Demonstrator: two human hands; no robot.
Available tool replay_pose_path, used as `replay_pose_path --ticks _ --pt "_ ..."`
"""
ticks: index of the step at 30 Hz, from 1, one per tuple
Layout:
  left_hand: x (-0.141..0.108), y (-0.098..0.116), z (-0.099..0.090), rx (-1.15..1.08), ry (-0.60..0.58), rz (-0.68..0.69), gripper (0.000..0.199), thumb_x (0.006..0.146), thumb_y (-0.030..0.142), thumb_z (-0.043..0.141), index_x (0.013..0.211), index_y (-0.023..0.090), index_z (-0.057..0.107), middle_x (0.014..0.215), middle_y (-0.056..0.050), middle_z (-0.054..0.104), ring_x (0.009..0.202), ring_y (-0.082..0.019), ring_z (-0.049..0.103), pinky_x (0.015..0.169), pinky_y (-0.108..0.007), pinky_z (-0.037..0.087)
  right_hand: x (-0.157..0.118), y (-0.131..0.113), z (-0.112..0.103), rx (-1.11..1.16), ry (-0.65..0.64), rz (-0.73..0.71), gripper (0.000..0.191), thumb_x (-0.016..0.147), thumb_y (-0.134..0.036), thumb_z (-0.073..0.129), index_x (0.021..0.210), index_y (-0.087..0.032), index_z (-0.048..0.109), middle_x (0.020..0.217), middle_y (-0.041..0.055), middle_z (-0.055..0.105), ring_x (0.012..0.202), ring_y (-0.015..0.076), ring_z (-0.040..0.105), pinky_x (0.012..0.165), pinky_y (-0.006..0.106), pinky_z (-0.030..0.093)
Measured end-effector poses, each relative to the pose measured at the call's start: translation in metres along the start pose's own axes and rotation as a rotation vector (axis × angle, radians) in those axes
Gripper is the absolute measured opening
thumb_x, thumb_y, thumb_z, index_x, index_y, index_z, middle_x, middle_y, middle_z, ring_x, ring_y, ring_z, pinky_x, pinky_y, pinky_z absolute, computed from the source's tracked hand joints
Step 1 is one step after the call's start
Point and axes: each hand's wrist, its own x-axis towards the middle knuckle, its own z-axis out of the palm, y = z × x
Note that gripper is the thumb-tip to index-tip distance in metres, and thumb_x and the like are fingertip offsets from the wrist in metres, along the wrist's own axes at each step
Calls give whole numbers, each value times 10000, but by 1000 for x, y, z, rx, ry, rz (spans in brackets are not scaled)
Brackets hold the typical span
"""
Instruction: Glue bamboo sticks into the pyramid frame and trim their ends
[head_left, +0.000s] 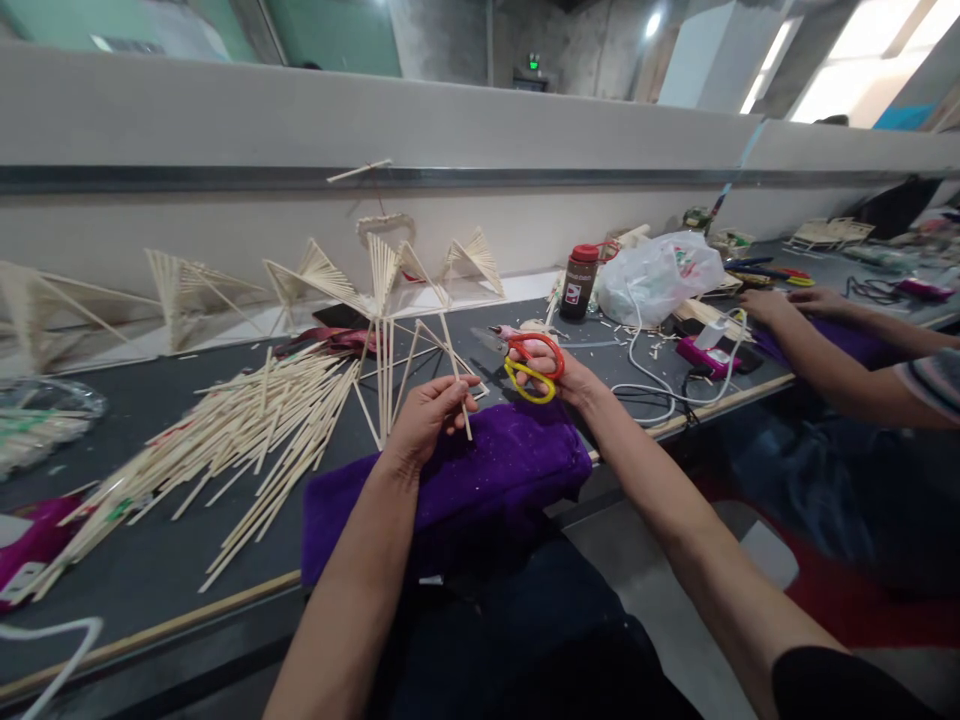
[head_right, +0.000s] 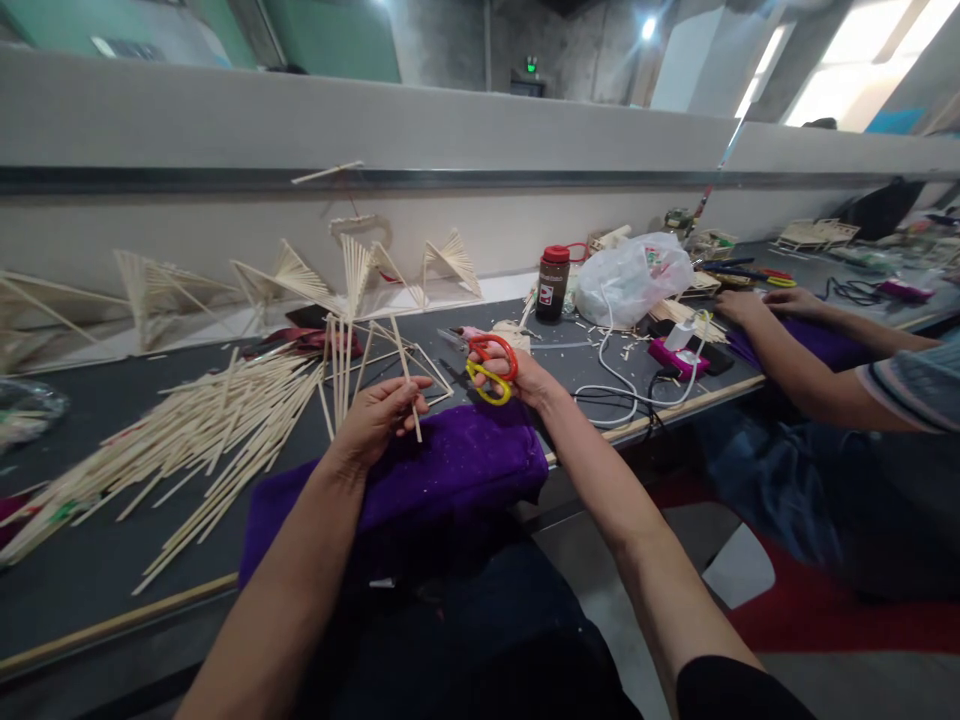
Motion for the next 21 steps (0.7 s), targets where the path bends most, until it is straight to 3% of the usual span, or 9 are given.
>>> replay_pose_path --ticks 3,8,11,14,17,21 --pt "0 0 1 -4 0 -6 387 729 415 719 1011 151 687 658 -5 638 425 -50 472 370 -168 298 0 0 9 6 -18 -8 397 735 -335 643 1063 -119 588 704 45 686 383 43 448 373 144 305" --pt "0 0 3 2 7 -27 375 733 406 714 1002 146 684 650 -8 635 421 -50 468 369 -165 295 6 -1 14 26 186 -84 433 704 -321 666 1095 -182 544 670 -2 661 380 44 423 383 150 285" --pt "-1 1 3 9 6 -29 377 723 406 719 997 149 685 645 -10 636 415 -49 462 369 -165 290 2 -3 11 83 309 -9 317 697 -335 649 953 -174 556 670 5 625 409 45 406 354 145 209" --pt "-2 1 4 6 13 -32 383 716 411 720 993 148 685 644 -13 635 420 -52 465 370 -164 288 -7 -4 6 235 299 53 233 710 -338 609 848 -163 541 687 11 574 431 37 338 348 146 164" --pt "-2 1 4 6 4 -36 385 712 408 725 994 149 686 649 -11 633 427 -51 466 375 -164 290 -14 -6 3 384 239 13 199 765 -332 549 857 -156 530 712 1 524 454 38 275 362 143 162" --pt "-1 2 4 18 -3 -38 379 719 402 723 997 147 689 654 -10 635 432 -48 465 381 -164 290 -8 -10 9 411 275 28 150 868 -254 400 861 -149 508 696 -10 452 467 51 226 381 134 152"
